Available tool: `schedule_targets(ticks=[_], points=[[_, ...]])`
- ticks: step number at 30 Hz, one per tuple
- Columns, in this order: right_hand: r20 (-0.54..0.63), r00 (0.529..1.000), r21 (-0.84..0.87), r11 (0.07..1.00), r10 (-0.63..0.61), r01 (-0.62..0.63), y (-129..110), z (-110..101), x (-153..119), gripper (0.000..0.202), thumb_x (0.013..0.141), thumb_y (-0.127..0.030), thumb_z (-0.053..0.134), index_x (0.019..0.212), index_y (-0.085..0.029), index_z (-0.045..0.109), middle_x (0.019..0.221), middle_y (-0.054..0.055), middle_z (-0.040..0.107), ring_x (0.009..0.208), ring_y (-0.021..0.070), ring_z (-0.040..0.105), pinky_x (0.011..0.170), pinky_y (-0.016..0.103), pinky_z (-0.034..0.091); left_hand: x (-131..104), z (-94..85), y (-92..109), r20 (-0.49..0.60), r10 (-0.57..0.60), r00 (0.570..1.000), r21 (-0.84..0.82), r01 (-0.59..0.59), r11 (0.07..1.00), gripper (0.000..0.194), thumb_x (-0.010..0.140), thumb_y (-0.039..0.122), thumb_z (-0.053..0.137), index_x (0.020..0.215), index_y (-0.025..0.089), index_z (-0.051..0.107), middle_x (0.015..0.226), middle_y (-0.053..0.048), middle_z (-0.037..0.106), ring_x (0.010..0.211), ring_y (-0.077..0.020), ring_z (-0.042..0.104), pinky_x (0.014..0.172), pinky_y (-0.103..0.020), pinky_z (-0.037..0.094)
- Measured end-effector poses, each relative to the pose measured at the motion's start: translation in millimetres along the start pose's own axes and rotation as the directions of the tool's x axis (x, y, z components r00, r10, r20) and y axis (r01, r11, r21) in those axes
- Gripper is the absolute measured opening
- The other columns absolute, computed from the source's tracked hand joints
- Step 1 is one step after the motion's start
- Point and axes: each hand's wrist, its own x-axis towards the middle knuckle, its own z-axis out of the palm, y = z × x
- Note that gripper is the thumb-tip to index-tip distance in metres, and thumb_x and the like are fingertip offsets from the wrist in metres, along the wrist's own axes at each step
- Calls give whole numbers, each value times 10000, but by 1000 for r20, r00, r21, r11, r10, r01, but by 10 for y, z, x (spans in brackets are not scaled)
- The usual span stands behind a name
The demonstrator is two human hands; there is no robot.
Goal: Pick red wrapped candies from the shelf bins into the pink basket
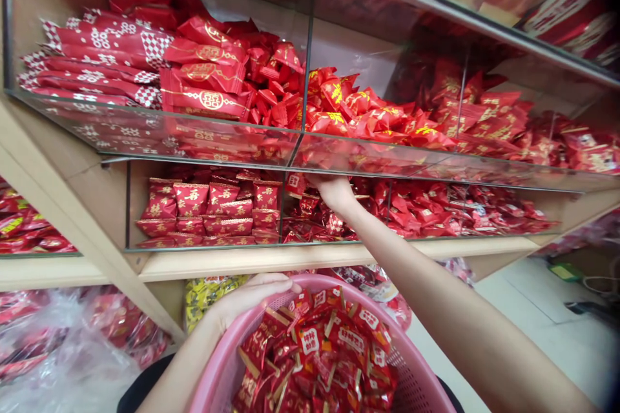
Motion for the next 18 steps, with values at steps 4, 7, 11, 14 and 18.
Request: schedule_targets(ticks=[4,7,11,14,18], points=[[-1,993,252,961,118,-114,-138,-263,-305,214,655,-356,664,764,-174,634,783,13,670,768,171,619,764,338,505,-3,9,25,-27,21,999,38,-20,999,285,793,379,552,918,160,685,1043,-68,651,1004,-223,551,877,-287,395],[6,978,382,903,210,-196,-223,-479,-544,190,628,-330,707,697,-172,627,755,-3,669,759,148,628,796,324,507,-2,17,18,-29,27,999,32,-26,999,278,792,370,557,918,161,689,1050,-70,651,1016,-224,548,895,-287,386],[24,949,488,825,315,-286,-333,-690,-806,153,646,-296,717,711,-183,638,789,-12,683,750,106,631,773,243,514,7,31,-15,-11,17,1000,-32,-17,999,287,799,366,553,952,157,678,1060,-82,649,981,-229,570,837,-299,434],[121,874,582,680,470,-446,-387,-735,-1057,122,668,-244,714,752,-181,651,834,3,693,740,92,636,728,192,518,15,36,-37,5,4,1000,-89,-3,996,301,808,361,544,978,147,669,1090,-101,638,962,-237,584,798,-310,459],[284,727,607,470,624,-641,-339,-646,-1504,110,696,-215,700,785,-164,662,819,27,698,730,101,644,701,186,520,11,44,-41,25,-1,1000,-160,5,987,341,821,377,521,1003,129,667,1037,-118,661,898,-233,613,828,-336,450]])
